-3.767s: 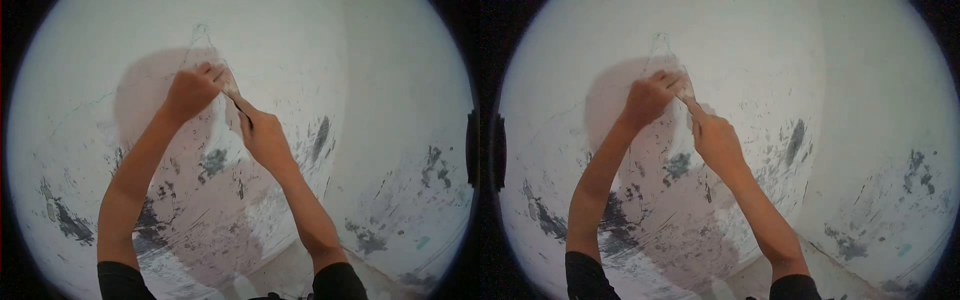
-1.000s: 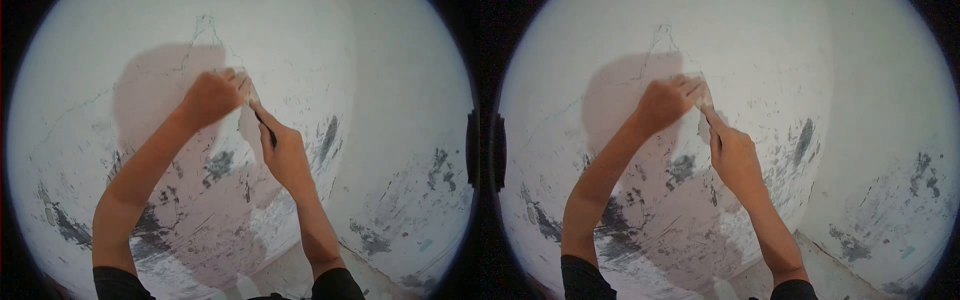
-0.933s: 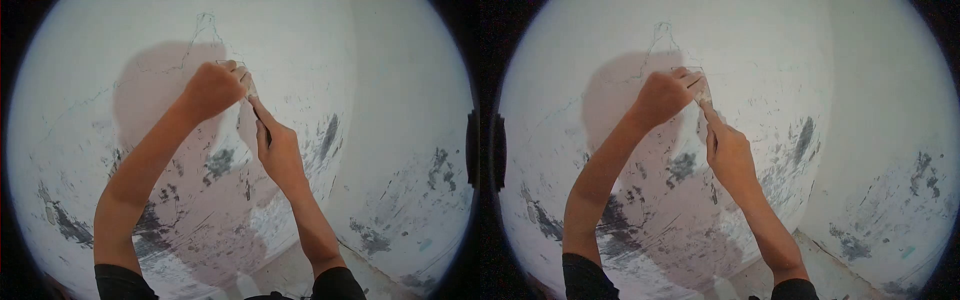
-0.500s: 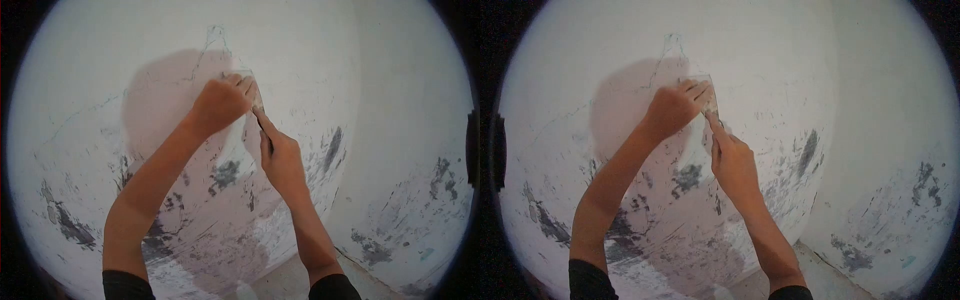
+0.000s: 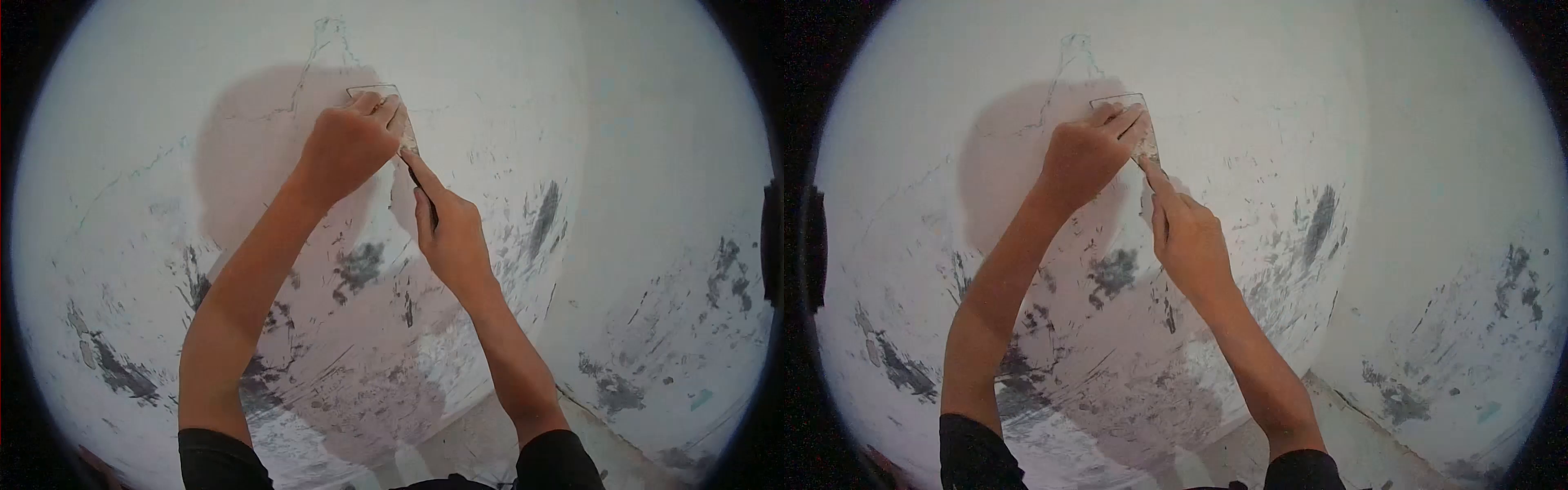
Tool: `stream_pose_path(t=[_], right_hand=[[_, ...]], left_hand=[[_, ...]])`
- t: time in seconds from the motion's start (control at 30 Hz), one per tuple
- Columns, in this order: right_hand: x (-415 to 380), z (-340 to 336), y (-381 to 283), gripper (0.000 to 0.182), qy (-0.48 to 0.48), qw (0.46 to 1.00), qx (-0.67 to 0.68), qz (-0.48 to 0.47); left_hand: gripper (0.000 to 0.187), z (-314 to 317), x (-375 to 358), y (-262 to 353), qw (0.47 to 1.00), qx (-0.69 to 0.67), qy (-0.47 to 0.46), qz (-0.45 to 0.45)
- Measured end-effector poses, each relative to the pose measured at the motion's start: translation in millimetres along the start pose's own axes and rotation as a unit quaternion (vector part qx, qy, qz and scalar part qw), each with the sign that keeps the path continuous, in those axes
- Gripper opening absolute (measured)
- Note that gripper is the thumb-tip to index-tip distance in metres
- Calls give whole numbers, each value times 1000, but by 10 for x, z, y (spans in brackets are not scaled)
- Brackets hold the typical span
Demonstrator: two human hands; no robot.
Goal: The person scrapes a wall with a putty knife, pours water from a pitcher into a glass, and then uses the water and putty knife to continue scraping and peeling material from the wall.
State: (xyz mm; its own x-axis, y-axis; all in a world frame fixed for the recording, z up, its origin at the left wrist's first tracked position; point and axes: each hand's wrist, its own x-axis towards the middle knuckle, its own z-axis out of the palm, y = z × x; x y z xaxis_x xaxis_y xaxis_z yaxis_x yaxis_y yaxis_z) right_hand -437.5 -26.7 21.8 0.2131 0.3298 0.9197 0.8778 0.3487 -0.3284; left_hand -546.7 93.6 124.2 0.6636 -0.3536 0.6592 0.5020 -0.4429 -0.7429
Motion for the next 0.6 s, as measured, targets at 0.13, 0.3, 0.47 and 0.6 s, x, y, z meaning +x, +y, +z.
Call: stream_pose_path(t=[0.13,0.3,0.47,0.6], right_hand=[[-39,-321,-175,48,-58,997,18,56],[-123,-187,-82,47,-36,996,45,66],[-20,-119,-8,49,4,1000,25,-7],[8,-191,-69,50,-21,999,9,25]], left_hand=[[28,-14,19,6,998,1,38,44],[31,-12,-41,73,998,23,9,56],[30,-36,120,-44,996,68,-37,51],[20,-14,135,-88,996,21,34,76]])
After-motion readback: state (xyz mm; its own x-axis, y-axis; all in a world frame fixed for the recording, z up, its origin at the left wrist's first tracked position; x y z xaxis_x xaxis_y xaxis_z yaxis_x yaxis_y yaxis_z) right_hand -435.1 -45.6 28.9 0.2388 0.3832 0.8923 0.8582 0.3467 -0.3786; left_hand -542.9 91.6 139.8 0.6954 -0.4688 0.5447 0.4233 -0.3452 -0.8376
